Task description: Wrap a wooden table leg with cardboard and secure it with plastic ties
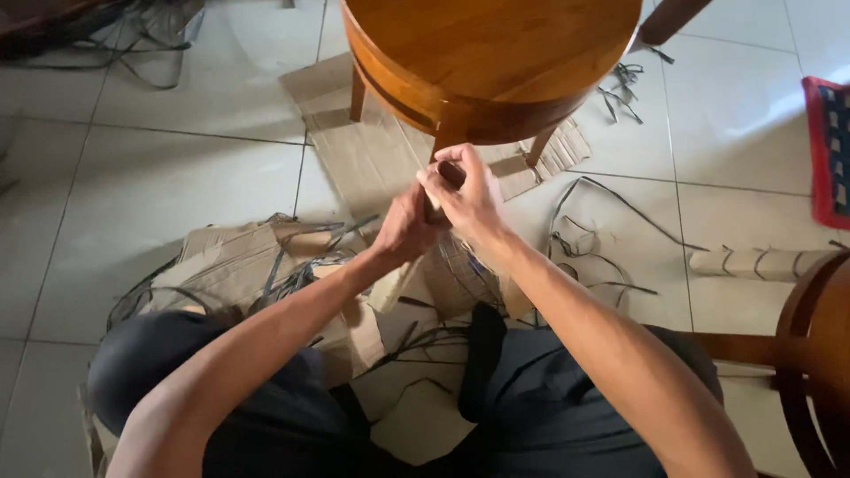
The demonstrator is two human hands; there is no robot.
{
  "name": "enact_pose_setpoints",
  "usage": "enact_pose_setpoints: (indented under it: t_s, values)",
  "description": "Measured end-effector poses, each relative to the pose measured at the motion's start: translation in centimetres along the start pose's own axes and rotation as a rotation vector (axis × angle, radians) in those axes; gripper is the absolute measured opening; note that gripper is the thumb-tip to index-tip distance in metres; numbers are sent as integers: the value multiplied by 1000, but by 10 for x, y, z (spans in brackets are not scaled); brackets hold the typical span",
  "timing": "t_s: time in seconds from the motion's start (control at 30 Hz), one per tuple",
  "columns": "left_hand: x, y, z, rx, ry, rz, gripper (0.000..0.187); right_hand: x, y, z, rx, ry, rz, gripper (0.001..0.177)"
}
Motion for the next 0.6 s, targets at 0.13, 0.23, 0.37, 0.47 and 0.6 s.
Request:
enact_pose_setpoints:
  t_s: [0.13,0.23,0.37,0.47,0.6]
  values:
    - [-19,-18,-10,152,91,54,43,14,-24,19,93,-211,-222,54]
    - [-26,-26,-20,370,65,179,55,19,-24,27,92,-364,-380,68]
    - [-12,-56,-24,434,-75,190,61,19,-15,26,185,-544,-632,79]
    - [-21,-26,-30,95,-24,401,64,6,19,13,238,-570,-474,78]
    - [-22,-29,-38,49,-27,289,78,20,7,19,196,-662,-456,73]
Point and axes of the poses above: each hand's wrist, its own z-axis away from the middle knuckle, its own x-axis out of the palm, y = z × x, the point moved 9 cm from there along -z, towards the middle knuckle, and after that the axes turned 13 degrees about x, right-handed, at the moved point
